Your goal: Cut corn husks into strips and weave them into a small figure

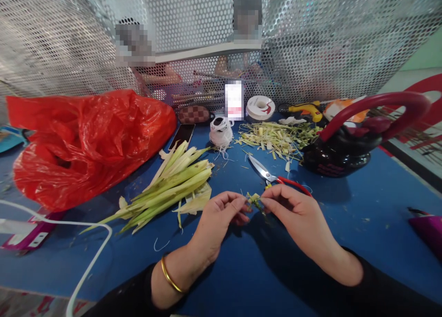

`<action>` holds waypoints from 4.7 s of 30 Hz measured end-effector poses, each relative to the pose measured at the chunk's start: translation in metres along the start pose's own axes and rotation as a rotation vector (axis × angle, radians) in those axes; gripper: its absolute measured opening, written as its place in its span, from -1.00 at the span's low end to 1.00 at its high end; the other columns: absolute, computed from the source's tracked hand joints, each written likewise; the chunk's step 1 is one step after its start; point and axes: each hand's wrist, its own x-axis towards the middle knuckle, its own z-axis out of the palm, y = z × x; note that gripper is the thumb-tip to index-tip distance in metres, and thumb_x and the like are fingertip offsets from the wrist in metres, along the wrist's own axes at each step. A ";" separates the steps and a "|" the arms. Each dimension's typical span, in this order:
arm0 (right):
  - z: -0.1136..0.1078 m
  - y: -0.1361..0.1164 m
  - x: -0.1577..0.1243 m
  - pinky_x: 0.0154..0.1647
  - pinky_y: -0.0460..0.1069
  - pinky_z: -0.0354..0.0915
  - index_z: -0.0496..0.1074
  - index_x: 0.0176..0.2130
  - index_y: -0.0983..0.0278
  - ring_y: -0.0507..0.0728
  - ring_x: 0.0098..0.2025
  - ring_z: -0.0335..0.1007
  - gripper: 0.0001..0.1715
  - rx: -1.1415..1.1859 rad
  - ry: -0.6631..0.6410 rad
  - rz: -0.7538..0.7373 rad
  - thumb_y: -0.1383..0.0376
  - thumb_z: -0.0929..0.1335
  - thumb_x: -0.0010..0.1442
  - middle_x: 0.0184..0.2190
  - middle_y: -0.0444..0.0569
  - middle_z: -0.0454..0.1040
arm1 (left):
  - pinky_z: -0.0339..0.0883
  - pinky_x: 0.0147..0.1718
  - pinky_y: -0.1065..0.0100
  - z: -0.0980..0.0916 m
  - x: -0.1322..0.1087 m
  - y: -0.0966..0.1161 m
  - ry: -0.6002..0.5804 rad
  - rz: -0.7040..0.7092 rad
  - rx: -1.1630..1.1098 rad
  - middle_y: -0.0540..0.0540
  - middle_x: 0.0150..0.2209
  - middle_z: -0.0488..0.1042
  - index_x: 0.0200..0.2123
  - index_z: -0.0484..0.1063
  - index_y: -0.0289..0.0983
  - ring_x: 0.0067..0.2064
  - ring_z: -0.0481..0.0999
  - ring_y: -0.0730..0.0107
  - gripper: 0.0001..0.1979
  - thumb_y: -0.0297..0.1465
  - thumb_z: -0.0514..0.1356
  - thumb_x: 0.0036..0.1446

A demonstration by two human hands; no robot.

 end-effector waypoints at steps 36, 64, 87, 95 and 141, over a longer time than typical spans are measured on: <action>0.007 0.001 -0.001 -0.40 -0.07 0.29 0.46 -0.40 0.27 0.02 -0.46 0.37 -0.75 0.311 -0.253 0.254 0.13 0.45 0.09 -0.52 -0.17 0.45 | 0.29 -0.36 0.42 0.002 -0.002 -0.001 -0.093 0.045 0.231 -0.04 -0.50 0.54 -0.47 0.50 -0.32 -0.44 0.47 0.46 -0.91 -0.41 0.31 -0.01; 0.012 0.001 -0.003 -0.53 -0.11 0.28 0.41 -0.48 0.28 -0.04 -0.58 0.27 -0.52 0.529 -0.210 0.446 0.03 0.59 -0.18 -0.62 -0.21 0.38 | 0.30 -0.38 0.40 0.001 -0.001 -0.003 -0.033 0.133 0.260 -0.05 -0.48 0.54 -0.46 0.50 -0.31 -0.43 0.46 0.43 -0.89 -0.38 0.32 -0.02; 0.011 0.000 -0.005 -0.47 -0.08 0.21 0.40 -0.47 0.26 -0.03 -0.56 0.27 -0.58 0.415 -0.354 0.358 0.02 0.52 -0.04 -0.59 -0.21 0.39 | 0.25 -0.35 0.41 -0.003 0.000 -0.004 -0.172 -0.092 -0.021 -0.02 -0.44 0.51 -0.40 0.47 -0.31 -0.41 0.43 0.49 -0.77 -0.30 0.39 -0.05; 0.009 0.003 -0.005 -0.49 -0.12 0.26 0.46 -0.42 0.30 -0.05 -0.54 0.35 -0.69 0.606 -0.384 0.473 0.13 0.52 0.02 -0.54 -0.19 0.43 | 0.20 -0.37 0.40 -0.002 0.001 -0.005 -0.154 -0.101 -0.051 0.01 -0.53 0.45 -0.50 0.44 -0.31 -0.46 0.38 0.50 -0.68 -0.19 0.41 -0.08; 0.011 0.000 -0.002 -0.52 -0.12 0.21 0.47 -0.43 0.31 -0.04 -0.52 0.25 -0.62 0.596 -0.349 0.412 0.06 0.53 -0.01 -0.52 -0.15 0.39 | 0.26 -0.35 0.41 -0.003 0.003 -0.004 -0.185 -0.128 -0.008 -0.03 -0.48 0.49 -0.45 0.52 -0.34 -0.43 0.39 0.51 -0.77 -0.30 0.40 -0.11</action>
